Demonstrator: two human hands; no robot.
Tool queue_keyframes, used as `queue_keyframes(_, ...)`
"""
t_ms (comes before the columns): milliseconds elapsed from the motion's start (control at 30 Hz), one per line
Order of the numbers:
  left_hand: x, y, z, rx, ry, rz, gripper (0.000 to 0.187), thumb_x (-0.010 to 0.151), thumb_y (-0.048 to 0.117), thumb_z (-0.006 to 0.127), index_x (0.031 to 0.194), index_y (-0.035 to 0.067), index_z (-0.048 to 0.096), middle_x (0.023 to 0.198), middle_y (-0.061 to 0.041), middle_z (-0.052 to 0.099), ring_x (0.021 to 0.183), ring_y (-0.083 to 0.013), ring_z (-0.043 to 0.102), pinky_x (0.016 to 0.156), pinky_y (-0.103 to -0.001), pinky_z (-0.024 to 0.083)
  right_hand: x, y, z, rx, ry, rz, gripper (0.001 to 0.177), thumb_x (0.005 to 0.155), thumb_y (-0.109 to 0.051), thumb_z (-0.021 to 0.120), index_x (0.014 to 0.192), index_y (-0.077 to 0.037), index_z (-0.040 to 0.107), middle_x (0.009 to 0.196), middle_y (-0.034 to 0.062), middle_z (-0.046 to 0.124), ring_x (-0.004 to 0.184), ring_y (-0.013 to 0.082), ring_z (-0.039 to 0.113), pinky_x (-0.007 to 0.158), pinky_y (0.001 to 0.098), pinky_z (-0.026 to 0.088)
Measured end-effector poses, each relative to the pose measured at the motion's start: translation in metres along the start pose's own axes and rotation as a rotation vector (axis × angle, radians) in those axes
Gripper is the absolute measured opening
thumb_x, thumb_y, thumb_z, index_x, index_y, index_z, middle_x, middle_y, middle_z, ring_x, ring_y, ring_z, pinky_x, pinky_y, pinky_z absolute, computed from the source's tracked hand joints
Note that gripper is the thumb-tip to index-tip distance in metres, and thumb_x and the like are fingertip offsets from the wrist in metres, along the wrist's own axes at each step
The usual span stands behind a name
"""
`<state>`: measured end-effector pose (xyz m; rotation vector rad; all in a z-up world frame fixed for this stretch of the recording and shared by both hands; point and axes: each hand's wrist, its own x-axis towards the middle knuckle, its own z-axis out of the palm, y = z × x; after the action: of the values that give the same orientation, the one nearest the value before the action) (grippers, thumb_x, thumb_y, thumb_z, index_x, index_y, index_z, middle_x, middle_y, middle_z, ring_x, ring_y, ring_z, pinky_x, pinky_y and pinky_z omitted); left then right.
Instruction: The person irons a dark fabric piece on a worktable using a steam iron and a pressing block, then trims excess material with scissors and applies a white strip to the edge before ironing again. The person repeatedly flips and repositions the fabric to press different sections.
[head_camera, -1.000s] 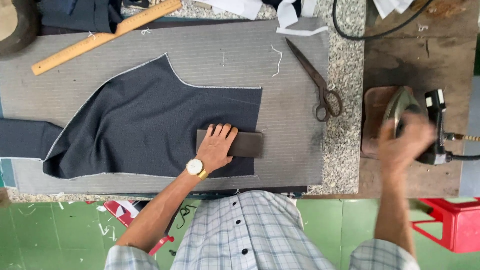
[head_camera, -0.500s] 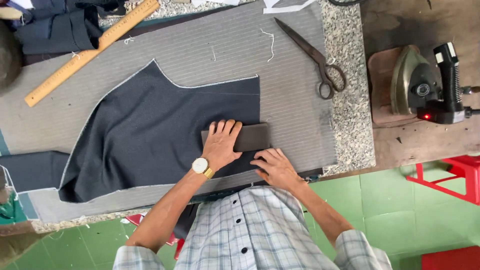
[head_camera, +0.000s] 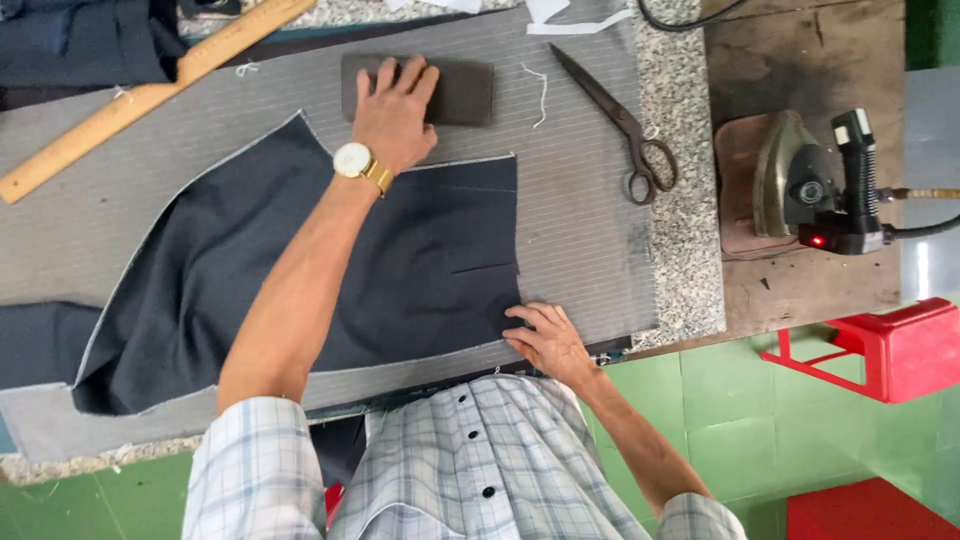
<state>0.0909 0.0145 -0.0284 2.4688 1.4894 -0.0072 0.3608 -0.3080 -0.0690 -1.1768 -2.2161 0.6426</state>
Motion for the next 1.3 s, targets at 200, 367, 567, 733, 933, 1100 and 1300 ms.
queue_keyframes(200, -0.147, 0.077, 0.009, -0.4, -0.172, -0.005, 0.081, 0.093, 0.063, 0.056, 0.152, 0.009, 0.045, 0.163, -0.022, 0.031, 0.146, -0.0497, 0.028, 0.11, -0.07, 0.025, 0.013, -0.001, -0.01, 0.015, -0.175, -0.014, 0.018, 0.106, -0.023, 0.053, 0.104, -0.013, 0.067, 0.124, 0.0063, 0.062, 0.113, 0.0267, 0.059, 0.089, 0.0406, 0.043)
queue_keyframes(367, -0.266, 0.076, -0.009, -0.631, -0.473, -0.083, 0.104, 0.078, 0.052, 0.08, 0.159, 0.012, 0.028, 0.168, -0.019, 0.021, 0.153, -0.0389, 0.021, 0.119, -0.054, 0.02, 0.066, -0.019, -0.046, 0.222, -0.139, 0.05, 0.015, 0.107, -0.018, 0.048, 0.104, -0.008, 0.06, 0.118, 0.0082, 0.071, 0.12, 0.0292, 0.063, 0.108, 0.0487, 0.042)
queue_keyframes(567, -0.385, -0.027, 0.036, -0.328, 0.055, -0.209, 0.073, 0.061, 0.009, 0.064, 0.135, 0.007, 0.062, 0.142, -0.015, 0.062, 0.128, -0.0341, 0.06, 0.11, -0.046, 0.043, 0.109, -0.044, -0.089, 0.231, -0.16, -0.007, 0.016, 0.106, -0.021, 0.048, 0.108, -0.007, 0.055, 0.11, 0.0075, 0.077, 0.084, 0.025, 0.064, 0.08, 0.0402, 0.052)
queue_keyframes(733, -0.433, -0.044, -0.047, -0.561, -0.072, -0.703, 0.031, 0.098, 0.028, 0.061, 0.123, 0.015, 0.073, 0.114, -0.003, 0.079, 0.103, -0.0201, 0.072, 0.093, -0.034, 0.048, 0.103, -0.066, -0.127, 0.221, -0.33, 0.154, 0.015, 0.102, -0.024, 0.056, 0.115, -0.017, 0.056, 0.095, -0.0072, 0.077, 0.057, 0.0159, 0.065, 0.059, 0.0351, 0.05)
queue_keyframes(933, -0.4, -0.03, -0.165, -0.367, 0.358, -0.489, 0.019, 0.109, 0.009, 0.068, 0.122, -0.003, 0.073, 0.118, -0.015, 0.075, 0.098, -0.0233, 0.068, 0.085, -0.036, 0.05, 0.109, -0.066, -0.141, 0.321, 0.011, 0.17, 0.016, 0.099, -0.014, 0.064, 0.111, -0.005, 0.063, 0.099, 0.0083, 0.077, 0.088, 0.0163, 0.077, 0.073, 0.0252, 0.063)
queue_keyframes(1100, -0.339, -0.069, -0.141, 0.102, 0.428, -0.39, 0.024, 0.11, 0.033, 0.077, 0.119, 0.012, 0.083, 0.1, -0.006, 0.08, 0.083, -0.0313, 0.074, 0.072, -0.042, 0.053, 0.149, -0.041, -0.094, 0.444, 0.185, 0.325, 0.011, 0.107, -0.016, 0.059, 0.107, -0.006, 0.06, 0.088, 0.0028, 0.068, 0.077, 0.0065, 0.061, 0.068, 0.0242, 0.05)
queue_keyframes(1300, -0.258, -0.058, -0.089, 0.452, 0.449, -0.33, 0.061, 0.087, 0.032, 0.084, 0.138, 0.009, 0.061, 0.094, -0.013, 0.064, 0.092, -0.035, 0.056, 0.079, -0.045, 0.044, 0.153, 0.017, -0.025, 0.026, 0.241, 0.219, 0.037, 0.106, -0.024, 0.056, 0.137, -0.003, 0.054, 0.141, 0.0171, 0.06, 0.132, 0.0345, 0.057, 0.112, 0.0445, 0.045)
